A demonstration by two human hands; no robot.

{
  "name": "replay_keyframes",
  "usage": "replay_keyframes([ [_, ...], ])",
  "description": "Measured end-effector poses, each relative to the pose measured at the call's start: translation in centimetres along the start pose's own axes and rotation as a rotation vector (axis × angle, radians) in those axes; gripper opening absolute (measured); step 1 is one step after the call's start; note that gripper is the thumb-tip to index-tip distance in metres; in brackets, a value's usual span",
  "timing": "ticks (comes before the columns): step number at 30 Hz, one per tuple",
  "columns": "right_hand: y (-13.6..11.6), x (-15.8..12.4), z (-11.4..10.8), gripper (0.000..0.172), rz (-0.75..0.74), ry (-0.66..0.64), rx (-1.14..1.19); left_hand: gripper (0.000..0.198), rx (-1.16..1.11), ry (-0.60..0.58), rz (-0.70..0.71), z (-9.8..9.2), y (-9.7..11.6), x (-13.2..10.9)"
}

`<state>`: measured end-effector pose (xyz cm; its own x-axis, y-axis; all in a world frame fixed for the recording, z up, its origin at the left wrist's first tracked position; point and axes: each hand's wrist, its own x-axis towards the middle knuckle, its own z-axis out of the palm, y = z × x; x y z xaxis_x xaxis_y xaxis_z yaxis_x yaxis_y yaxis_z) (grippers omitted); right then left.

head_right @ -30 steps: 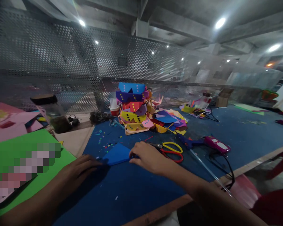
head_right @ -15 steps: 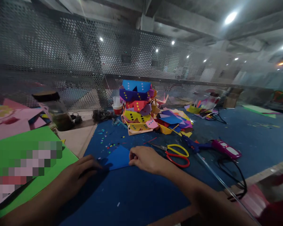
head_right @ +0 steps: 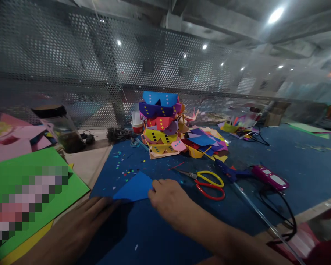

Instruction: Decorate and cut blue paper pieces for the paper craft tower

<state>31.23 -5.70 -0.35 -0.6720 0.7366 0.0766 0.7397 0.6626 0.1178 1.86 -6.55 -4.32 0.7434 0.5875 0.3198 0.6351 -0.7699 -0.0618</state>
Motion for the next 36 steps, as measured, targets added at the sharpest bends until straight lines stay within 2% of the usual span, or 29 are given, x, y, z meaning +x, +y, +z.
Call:
replay_keyframes([
  [5,-2.5,-0.5,1.1,0.009,-0.06,0.068,-0.227,0.057,0.09,0.006,0.031,0.1,0.8,-0.4],
  [12,-1.7,-0.7,1.0,0.014,-0.079,0.181,-0.225,0.048,0.085,0.071,0.036,0.2,0.2,0.3],
  [18,-1.3,-0.8,0.8,0.017,-0.068,0.168,-0.2,0.03,-0.043,0.134,-0.04,0.2,-0.4,1.8],
  [21,-1.2,-0.8,0.7,0.018,-0.068,0.147,-0.167,0.036,-0.131,0.17,-0.05,0.6,-0.8,2.1],
  [26,-0.9,-0.7,0.1,0.021,-0.072,0.077,-0.114,0.036,-0.118,0.174,-0.063,1.0,-0.7,1.9],
  [28,-0.6,-0.7,0.0,0.02,-0.05,0.072,-0.083,0.033,-0.109,0.17,-0.068,0.9,-0.6,2.0],
  [32,0.4,-0.5,0.3,0.005,0.057,0.113,0.053,0.029,-0.098,0.181,-0.049,0.6,-0.5,2.2],
  [36,1.1,0.2,0.8,0.011,0.198,0.129,0.201,0.027,-0.074,0.186,-0.016,0.6,-0.8,2.3],
])
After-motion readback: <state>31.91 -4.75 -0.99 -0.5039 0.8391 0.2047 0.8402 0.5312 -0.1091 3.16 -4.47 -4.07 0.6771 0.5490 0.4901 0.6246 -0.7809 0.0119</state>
